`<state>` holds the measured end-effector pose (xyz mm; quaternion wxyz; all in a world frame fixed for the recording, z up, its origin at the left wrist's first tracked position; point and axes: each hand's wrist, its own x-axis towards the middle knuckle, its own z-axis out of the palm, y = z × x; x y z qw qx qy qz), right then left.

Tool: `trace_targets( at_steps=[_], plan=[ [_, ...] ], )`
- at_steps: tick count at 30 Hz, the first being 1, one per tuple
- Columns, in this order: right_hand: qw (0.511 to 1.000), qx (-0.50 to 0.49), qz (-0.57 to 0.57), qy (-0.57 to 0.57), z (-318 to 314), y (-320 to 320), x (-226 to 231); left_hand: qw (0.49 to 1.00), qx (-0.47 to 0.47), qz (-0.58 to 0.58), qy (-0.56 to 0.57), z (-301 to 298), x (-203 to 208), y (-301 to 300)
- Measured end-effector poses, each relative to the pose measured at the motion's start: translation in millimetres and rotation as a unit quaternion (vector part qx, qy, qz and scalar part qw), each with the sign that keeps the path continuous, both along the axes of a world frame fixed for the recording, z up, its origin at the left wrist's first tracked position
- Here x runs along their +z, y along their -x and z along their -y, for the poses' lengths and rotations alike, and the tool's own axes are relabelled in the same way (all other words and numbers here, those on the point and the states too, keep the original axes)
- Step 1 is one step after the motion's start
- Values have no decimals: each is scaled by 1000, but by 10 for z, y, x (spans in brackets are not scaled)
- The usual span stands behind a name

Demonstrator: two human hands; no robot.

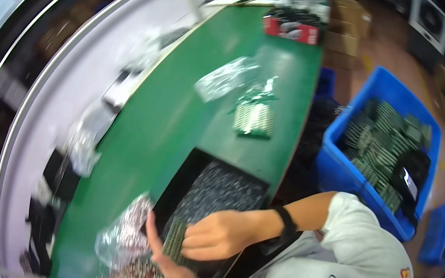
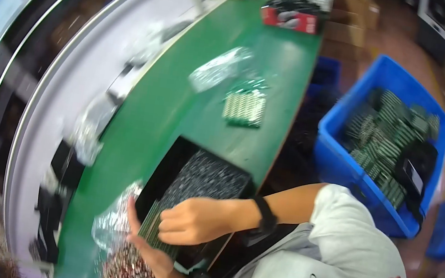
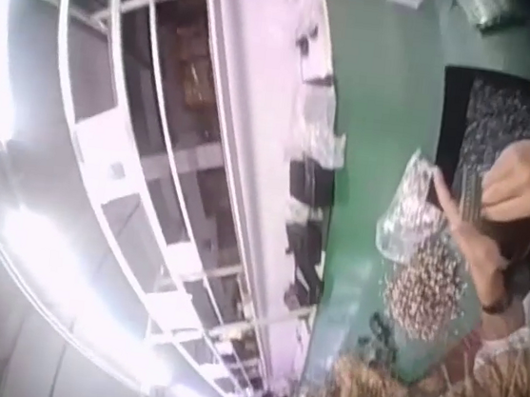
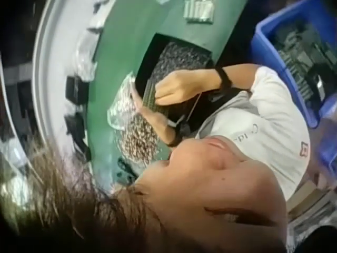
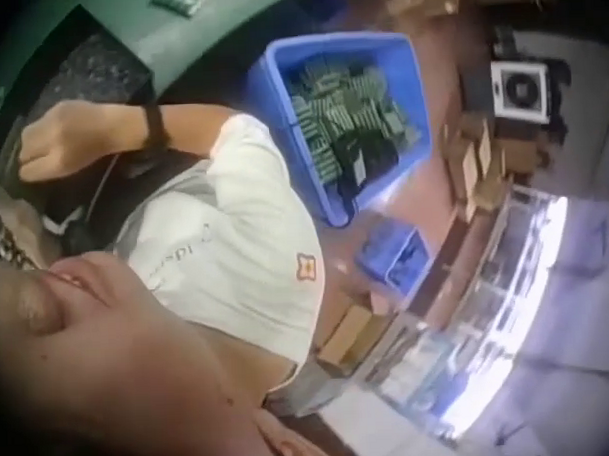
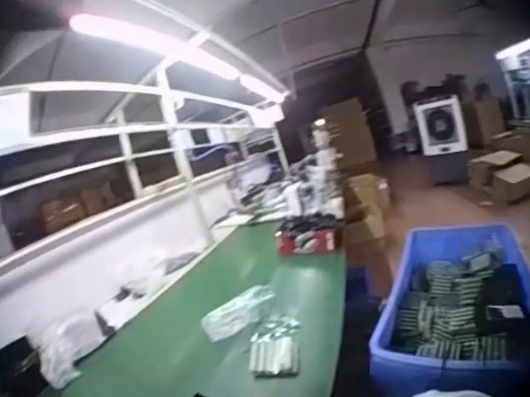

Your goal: The person picks up a circuit board and inserts small electronic components into the holes by hand. After filling the board, the person places it onto a stack of completed boards and picks up a new circuit board to repeat the process.

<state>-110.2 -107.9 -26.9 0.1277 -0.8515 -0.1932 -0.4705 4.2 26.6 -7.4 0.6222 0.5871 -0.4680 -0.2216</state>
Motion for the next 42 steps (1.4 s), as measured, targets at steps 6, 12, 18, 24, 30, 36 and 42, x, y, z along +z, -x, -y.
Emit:
trace_targets(
  at_steps=[6,12,18,24,30,36,42],
  plan=[
    [999,-23,38,-17,-59,-46,-41,1000,16,-22,11,132,23,94],
    [1000,-24,18,10,138,-94,33,986,66,144,-42,227,84,-36],
    [996,-38,-67,-50,98,-29,41,996,-45,-45,-60,150,37,-210],
    [996,12,-90,-24,53,-30,-87,997,49,40,41,40,-107,-153],
    [986,36,-146,-76,138,57,-82,995,55,72,49,163,-169,-134],
    [996,-1,-92,-16,182,87,-198,992,68,90,58,203,-211,-117],
    [995,-35,-92,-8,157,162,-219,991,77,105,29,196,-223,-66]
  ],
)
